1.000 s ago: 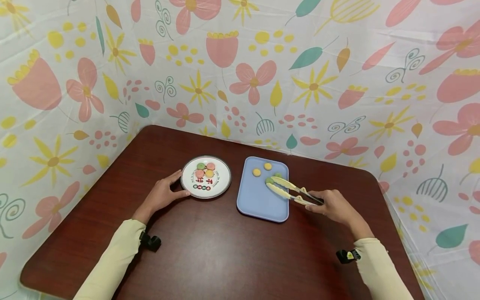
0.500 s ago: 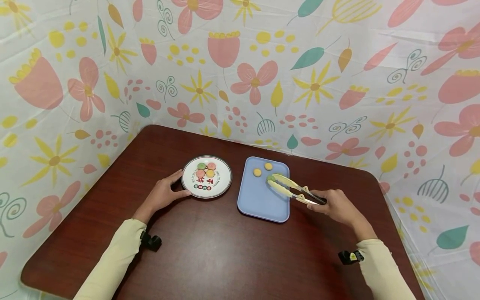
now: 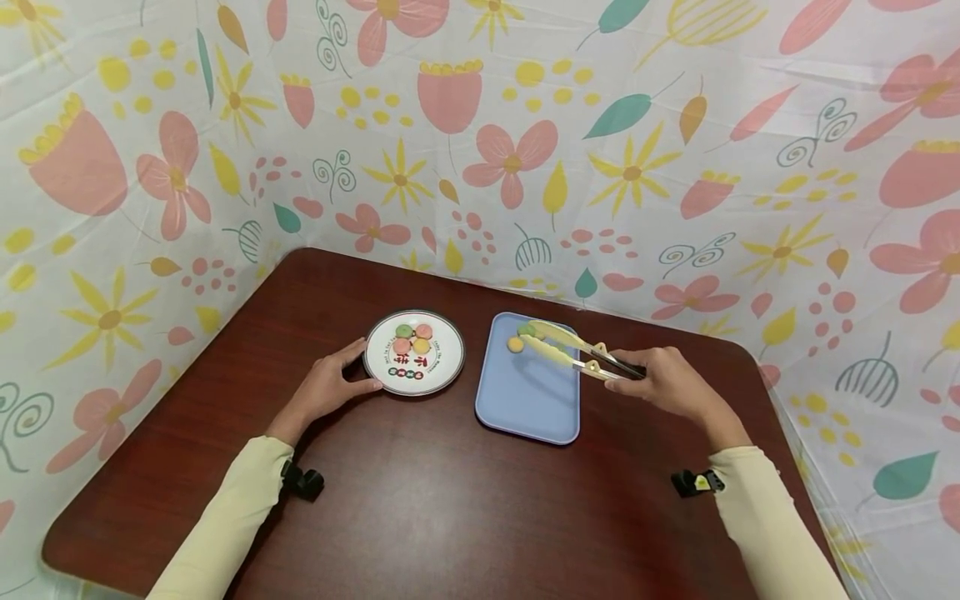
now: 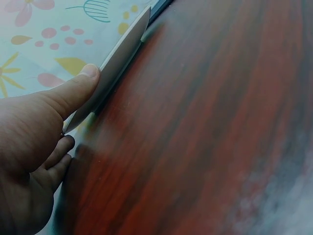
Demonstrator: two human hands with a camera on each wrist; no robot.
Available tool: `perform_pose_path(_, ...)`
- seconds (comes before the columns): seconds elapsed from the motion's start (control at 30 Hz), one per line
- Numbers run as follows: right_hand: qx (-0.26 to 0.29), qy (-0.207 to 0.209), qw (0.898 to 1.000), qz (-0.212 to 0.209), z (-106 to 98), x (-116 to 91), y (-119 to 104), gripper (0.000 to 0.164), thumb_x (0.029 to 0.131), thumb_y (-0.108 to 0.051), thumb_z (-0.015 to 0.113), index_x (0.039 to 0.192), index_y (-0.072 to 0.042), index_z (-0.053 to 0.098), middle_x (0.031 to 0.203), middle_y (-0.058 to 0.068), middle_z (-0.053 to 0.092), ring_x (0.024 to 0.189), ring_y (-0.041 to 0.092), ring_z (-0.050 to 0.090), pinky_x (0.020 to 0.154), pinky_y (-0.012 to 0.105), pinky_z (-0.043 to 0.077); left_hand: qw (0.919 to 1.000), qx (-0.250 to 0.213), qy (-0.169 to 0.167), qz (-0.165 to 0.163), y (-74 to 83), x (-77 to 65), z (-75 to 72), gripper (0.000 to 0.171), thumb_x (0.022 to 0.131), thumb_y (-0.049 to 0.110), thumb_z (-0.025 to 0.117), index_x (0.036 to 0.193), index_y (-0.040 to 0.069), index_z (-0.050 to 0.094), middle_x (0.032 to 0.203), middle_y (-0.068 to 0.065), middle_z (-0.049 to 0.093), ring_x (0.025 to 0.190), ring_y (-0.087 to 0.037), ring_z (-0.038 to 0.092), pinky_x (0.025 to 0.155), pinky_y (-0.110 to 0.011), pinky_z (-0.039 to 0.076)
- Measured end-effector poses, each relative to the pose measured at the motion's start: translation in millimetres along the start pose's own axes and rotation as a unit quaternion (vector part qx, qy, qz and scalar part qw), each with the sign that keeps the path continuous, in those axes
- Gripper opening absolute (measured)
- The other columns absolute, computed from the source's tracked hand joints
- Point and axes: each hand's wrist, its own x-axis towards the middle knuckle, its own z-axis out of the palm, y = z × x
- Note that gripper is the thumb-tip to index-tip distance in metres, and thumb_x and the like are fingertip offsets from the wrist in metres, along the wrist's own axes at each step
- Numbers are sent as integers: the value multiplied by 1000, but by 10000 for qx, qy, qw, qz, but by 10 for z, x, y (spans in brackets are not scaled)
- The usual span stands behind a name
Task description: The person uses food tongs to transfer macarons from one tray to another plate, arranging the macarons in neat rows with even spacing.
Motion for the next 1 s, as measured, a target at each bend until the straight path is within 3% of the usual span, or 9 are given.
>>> perform_pose_path(0.13,67,-89,9998,-158,-30,119,-115,57,91,-37,79,137,-6,66,63,-8,55,49,8,42,47,25,38,10000,5,-16,0,-1,7,1,96,85,52,80,160,12,35,165,-11,33,153,-32,29,118,-56,32)
perform_pose_path(0.23,151,-97,9994,-282,-12,215,-195,54,91,-35,80,136,-9,68,78,-6,67,55,11,48,49,25,40,10000,20,-14,-3,-6,10,4,97,84,52,81,160,12,35,165,-11,33,152,-32,29,118,-56,33)
perform_pose_path(0.37,223,-106,9988,-421,47,349,-294,56,89,-33,82,135,-6,67,88,-1,72,60,12,50,50,26,40,10000,21,-1,-13,-4,7,7,97,84,52,81,160,11,35,165,-11,33,152,-32,29,118,-55,33)
perform_pose_path(0.67,142,-362,9971,-657,208,606,-479,63,88,-36,82,139,-3,63,71,6,67,55,10,38,52,26,39,10000,12,21,17,-14,9,19,97,84,51,81,160,11,35,165,-12,33,152,-34,29,117,-57,33)
perform_pose_path(0.77,59,-429,9966,-708,264,685,-516,63,88,-37,82,138,-4,64,74,7,69,53,9,35,52,26,38,10000,15,61,34,-23,13,20,96,85,49,82,160,11,36,165,-12,34,152,-34,29,117,-57,33)
perform_pose_path(0.9,-44,-492,9955,-810,354,775,-545,62,88,-34,83,139,-5,64,89,8,75,55,8,42,52,24,38,9999,50,104,90,-32,18,16,95,85,49,82,159,10,37,164,-14,35,151,-35,30,117,-58,34)
perform_pose_path(1.0,-46,-535,9947,-880,422,829,-560,60,89,-31,82,139,-4,63,79,3,72,51,8,41,50,24,37,9999,17,104,80,-31,16,14,95,84,49,82,159,10,38,164,-13,35,151,-34,31,117,-56,34)
